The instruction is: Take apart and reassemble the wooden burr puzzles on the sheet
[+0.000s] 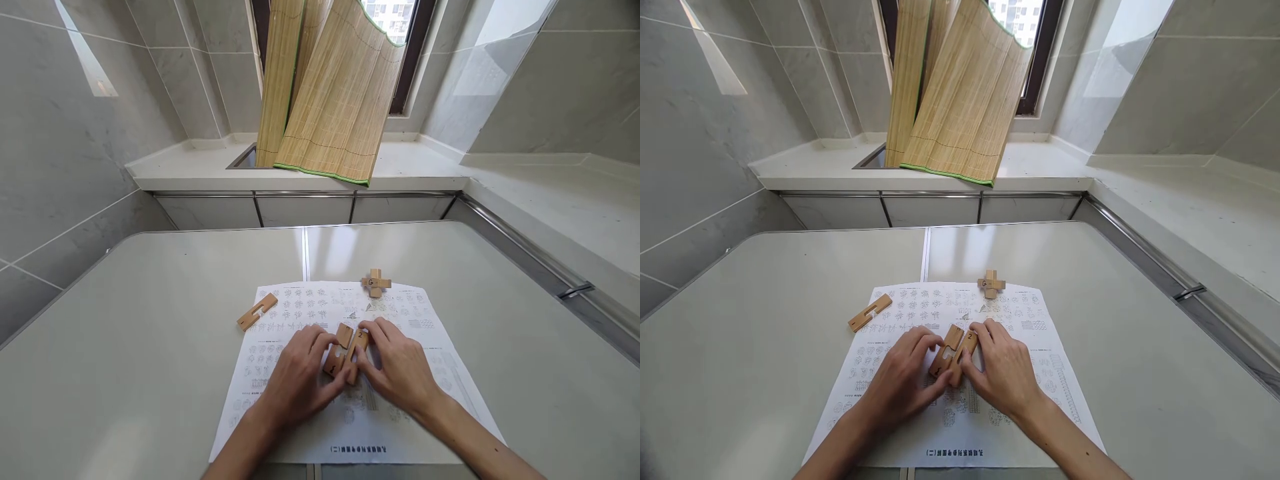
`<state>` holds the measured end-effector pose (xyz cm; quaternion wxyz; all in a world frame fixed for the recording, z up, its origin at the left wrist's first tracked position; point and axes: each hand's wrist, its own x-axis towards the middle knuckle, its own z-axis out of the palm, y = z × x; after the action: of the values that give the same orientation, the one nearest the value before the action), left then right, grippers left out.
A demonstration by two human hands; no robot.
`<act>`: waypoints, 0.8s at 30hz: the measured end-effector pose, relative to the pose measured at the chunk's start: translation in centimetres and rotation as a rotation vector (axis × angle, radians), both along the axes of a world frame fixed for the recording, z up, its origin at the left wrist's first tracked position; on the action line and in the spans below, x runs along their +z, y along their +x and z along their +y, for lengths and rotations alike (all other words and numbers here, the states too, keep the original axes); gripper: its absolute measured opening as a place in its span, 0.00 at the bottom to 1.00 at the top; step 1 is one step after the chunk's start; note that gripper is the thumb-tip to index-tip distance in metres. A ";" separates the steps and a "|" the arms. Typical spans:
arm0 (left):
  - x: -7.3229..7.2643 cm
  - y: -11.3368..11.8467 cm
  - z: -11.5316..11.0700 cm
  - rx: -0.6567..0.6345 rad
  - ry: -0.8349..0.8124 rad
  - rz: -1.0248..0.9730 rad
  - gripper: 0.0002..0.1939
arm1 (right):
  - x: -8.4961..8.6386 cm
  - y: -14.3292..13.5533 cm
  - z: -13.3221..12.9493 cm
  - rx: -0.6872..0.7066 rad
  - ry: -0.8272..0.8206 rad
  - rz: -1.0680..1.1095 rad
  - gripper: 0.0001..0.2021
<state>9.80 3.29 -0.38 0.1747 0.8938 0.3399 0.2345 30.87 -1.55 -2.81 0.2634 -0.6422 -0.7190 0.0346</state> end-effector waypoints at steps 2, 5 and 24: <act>0.0 0.0 -0.1 -0.039 -0.006 -0.024 0.24 | -0.1 -0.1 0.0 0.023 0.003 0.010 0.11; -0.1 0.2 -0.3 -0.068 -0.022 -0.028 0.38 | -0.3 -0.1 -0.1 0.055 -0.012 0.018 0.12; -0.9 -0.3 1.2 0.038 0.109 0.032 0.27 | 0.0 0.2 -0.4 0.251 -0.079 0.106 0.17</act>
<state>9.52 4.45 -1.29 0.1159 0.8990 0.3465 0.2416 31.10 -1.95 -2.78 0.2691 -0.5545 -0.7768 0.1297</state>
